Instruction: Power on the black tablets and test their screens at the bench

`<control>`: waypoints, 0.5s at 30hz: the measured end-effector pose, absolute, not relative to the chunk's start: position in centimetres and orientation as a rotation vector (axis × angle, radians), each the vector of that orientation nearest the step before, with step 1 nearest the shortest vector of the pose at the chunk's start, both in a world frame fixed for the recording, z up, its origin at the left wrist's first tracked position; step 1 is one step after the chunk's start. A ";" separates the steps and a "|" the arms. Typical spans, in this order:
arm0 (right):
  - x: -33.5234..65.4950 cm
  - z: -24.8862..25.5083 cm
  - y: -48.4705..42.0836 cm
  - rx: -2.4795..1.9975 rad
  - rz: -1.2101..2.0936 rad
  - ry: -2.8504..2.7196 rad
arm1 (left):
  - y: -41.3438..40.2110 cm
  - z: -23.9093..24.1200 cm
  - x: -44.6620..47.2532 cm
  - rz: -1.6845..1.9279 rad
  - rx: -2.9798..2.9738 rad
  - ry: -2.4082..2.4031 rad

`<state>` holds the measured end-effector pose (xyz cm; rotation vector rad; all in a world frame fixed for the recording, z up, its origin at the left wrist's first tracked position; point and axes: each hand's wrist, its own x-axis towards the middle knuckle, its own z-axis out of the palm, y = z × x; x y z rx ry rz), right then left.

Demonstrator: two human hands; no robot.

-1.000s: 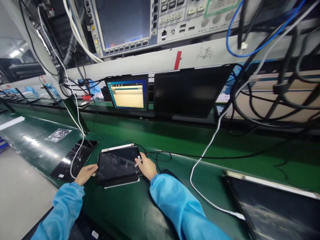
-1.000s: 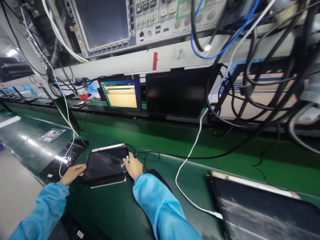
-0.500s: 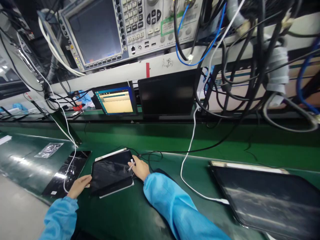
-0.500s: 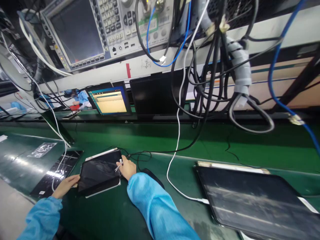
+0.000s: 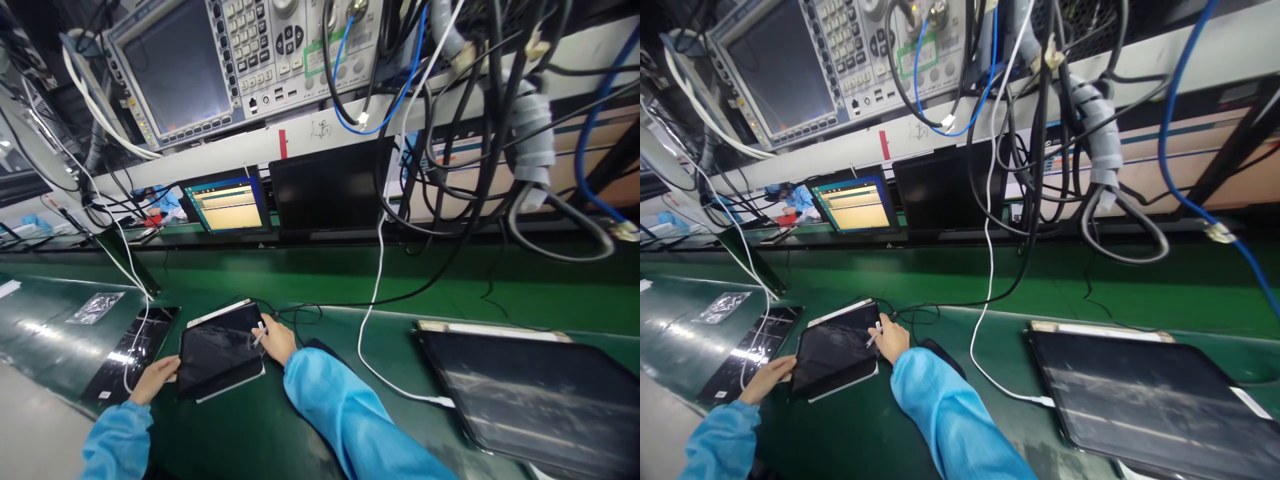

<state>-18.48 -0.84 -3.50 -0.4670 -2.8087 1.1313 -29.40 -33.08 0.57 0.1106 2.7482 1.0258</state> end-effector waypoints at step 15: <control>-16.5 3.9 -1.8 -0.189 0.894 -2.844 | -25.5 1.0 -24.9 -0.435 1.380 3.342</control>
